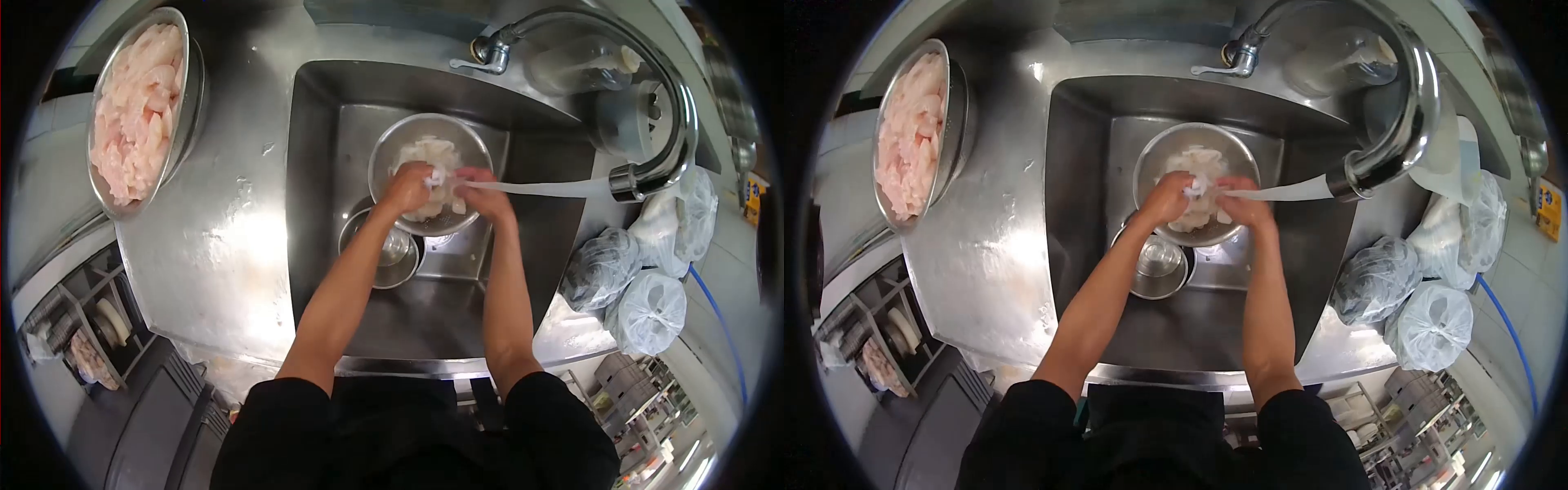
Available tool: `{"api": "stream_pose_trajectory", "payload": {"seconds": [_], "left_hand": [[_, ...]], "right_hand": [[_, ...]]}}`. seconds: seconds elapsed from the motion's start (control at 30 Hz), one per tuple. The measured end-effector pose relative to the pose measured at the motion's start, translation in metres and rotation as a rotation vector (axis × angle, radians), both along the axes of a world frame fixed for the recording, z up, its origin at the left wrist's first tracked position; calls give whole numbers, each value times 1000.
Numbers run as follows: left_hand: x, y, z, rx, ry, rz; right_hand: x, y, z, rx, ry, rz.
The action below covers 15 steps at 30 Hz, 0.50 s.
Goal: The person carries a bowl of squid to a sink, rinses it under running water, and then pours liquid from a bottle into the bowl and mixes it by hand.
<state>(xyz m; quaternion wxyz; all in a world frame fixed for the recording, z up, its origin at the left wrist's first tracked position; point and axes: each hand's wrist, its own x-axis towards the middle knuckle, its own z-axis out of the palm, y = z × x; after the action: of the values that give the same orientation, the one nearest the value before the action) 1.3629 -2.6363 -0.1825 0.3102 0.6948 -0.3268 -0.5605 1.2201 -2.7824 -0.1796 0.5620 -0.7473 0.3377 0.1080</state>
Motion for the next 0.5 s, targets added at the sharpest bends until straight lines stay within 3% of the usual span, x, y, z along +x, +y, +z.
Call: {"api": "stream_pose_trajectory", "payload": {"seconds": [0.07,0.1,0.13,0.17,0.2,0.23,0.27,0.33,0.37,0.4,0.43,0.47,0.5], "left_hand": [[-23,7,3,45,-512,211],[-19,-1,-29,-58,-361,447],[-15,-8,-30,-62,-362,446],[-11,-15,-27,48,-313,421],[-1,-25,-26,154,-267,404],[5,-25,-41,65,-207,393],[6,-18,-55,69,-207,390],[15,-8,-51,33,0,234],[19,-3,-21,54,121,197],[10,4,-3,54,126,201],[0,13,12,78,-66,183],[-11,20,18,111,-247,161],[-26,22,-4,49,-172,379]], "right_hand": [[21,-9,-11,-140,-44,131],[44,0,-33,-352,-168,78],[56,9,-52,-561,-289,23],[59,15,-66,-566,-293,25],[67,16,-79,-395,-66,-40],[76,19,-70,-214,164,-107],[73,15,-58,-210,166,-108],[67,2,30,80,207,297],[45,2,33,80,211,297],[21,1,34,-37,8,307],[9,0,30,-154,-198,316],[4,6,24,-145,-186,321],[2,13,19,7,-96,-14]]}}
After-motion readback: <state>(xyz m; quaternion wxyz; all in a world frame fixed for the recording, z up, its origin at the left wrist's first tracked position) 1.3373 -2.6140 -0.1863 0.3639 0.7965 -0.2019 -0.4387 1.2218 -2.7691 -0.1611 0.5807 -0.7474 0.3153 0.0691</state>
